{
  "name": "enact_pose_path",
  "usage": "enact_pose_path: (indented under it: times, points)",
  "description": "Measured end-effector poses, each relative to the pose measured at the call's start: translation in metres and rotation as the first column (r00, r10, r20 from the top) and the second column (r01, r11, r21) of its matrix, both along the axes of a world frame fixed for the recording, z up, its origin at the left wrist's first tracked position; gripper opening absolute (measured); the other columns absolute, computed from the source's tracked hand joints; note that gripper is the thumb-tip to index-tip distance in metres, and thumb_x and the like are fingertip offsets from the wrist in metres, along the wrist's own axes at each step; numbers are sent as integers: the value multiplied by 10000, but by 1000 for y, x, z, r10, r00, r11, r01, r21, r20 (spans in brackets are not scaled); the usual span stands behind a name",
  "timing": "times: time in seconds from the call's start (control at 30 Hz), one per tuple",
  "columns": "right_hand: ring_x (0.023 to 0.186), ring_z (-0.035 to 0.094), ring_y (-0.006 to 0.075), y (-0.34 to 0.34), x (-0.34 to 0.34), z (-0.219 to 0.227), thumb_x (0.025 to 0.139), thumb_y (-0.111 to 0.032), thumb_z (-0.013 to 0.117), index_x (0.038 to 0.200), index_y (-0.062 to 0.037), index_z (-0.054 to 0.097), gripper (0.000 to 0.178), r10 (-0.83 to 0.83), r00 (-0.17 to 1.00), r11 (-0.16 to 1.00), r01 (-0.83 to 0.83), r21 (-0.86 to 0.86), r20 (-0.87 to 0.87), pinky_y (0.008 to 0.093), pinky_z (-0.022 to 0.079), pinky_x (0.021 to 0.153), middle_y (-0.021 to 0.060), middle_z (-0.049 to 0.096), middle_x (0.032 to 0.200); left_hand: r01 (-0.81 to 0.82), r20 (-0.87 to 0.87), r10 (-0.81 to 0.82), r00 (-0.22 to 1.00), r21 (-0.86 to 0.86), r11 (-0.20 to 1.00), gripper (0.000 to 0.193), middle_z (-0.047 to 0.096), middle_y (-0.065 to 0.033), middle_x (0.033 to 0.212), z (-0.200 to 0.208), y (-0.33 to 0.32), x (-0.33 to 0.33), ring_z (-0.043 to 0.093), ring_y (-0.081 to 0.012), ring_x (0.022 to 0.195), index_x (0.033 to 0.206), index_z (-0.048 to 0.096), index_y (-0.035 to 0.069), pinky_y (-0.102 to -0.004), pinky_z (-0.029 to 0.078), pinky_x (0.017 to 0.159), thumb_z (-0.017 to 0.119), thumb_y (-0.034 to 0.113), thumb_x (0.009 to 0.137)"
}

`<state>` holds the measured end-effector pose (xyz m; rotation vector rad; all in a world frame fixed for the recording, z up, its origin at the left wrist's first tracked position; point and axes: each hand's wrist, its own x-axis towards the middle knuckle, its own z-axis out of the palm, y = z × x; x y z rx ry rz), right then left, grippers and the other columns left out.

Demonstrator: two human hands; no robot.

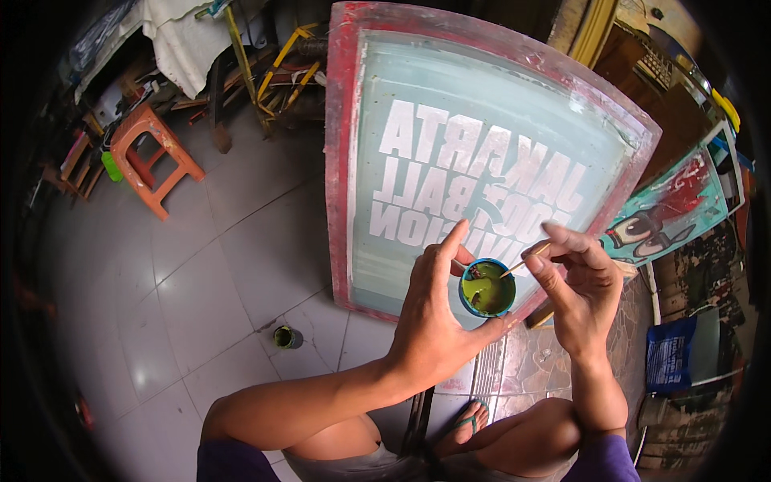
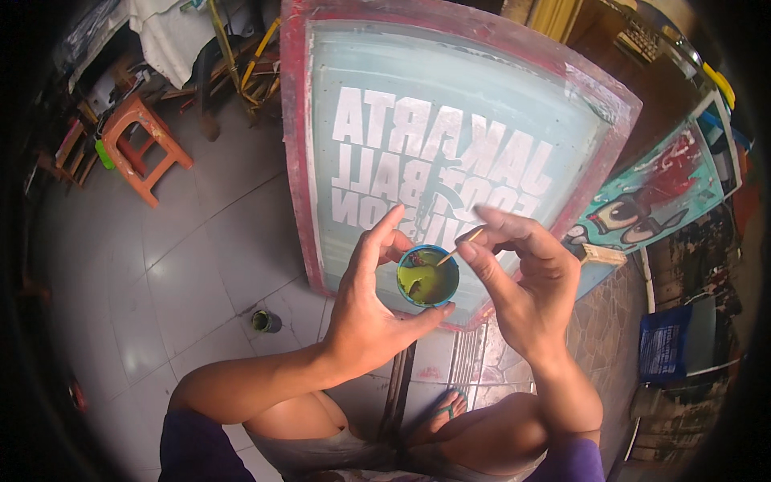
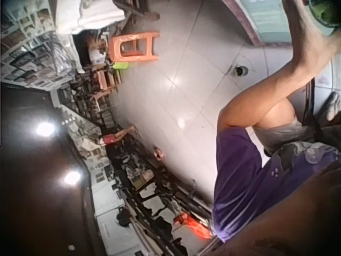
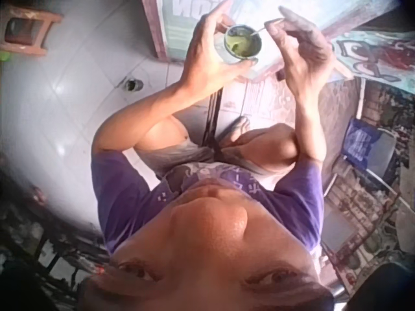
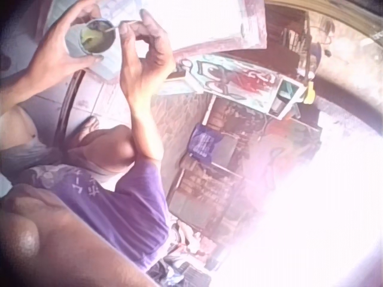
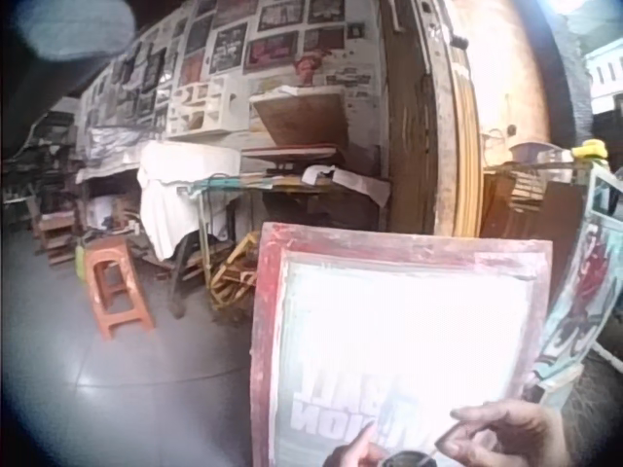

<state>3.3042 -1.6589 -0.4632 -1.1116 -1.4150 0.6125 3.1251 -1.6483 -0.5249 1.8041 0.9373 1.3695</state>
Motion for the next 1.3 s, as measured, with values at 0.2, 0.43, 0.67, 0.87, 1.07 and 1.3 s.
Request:
enact_pose_path:
  times: [0.2,0.43,0.67,0.87,1.07,1.3]
  points:
    - [849,677,116,-4,15,-2,861,26,816,1006,13,703,184,51,991,996,-59,64,123,273,525,816,62,742,896,35,-30,-35,999,-14,999,1100,555,-124,1223,-1,0,7,594,-251,1153,1601,279,17,-415,471,1047,936,126,726]
    - [882,660,110,-1,21,-6,896,18,789,1016,-2,655,182,25,999,993,-21,116,-36,272,518,817,52,726,921,24,-37,-25,999,-20,1000,1121,561,-118,1218,-1,1,13,611,-236,1142,1600,280,12,-415,465,1071,951,140,712]
    - [828,663,105,2,26,-10,875,9,809,975,-5,696,151,31,989,990,-50,130,146,272,526,773,47,736,902,18,-37,-19,999,-22,1000,1103,562,-112,1207,0,3,16,612,-230,1144,1595,305,26,-412,463,1083,951,126,707]
    - [838,683,116,2,26,-9,861,-5,820,951,-12,716,138,53,982,991,-75,115,182,277,541,795,62,760,902,9,-42,-9,999,-15,1000,1095,564,-114,1219,1,3,16,612,-233,1150,1593,307,24,-424,463,1088,946,101,708]
    - [848,703,125,0,23,-8,846,-8,827,929,-13,731,126,85,975,993,-99,58,204,283,553,786,72,768,906,10,-21,-10,1000,16,1000,1078,545,-129,1198,2,4,15,582,-252,1093,1596,295,10,-423,468,1022,909,47,710]
    - [831,722,163,1,18,-8,813,25,826,888,-14,754,111,90,932,990,-123,74,351,292,556,777,90,757,882,11,-40,-12,999,-11,1000,1081,554,-110,1221,-1,2,14,595,-230,1156,1602,301,35,-412,450,1094,925,62,719]
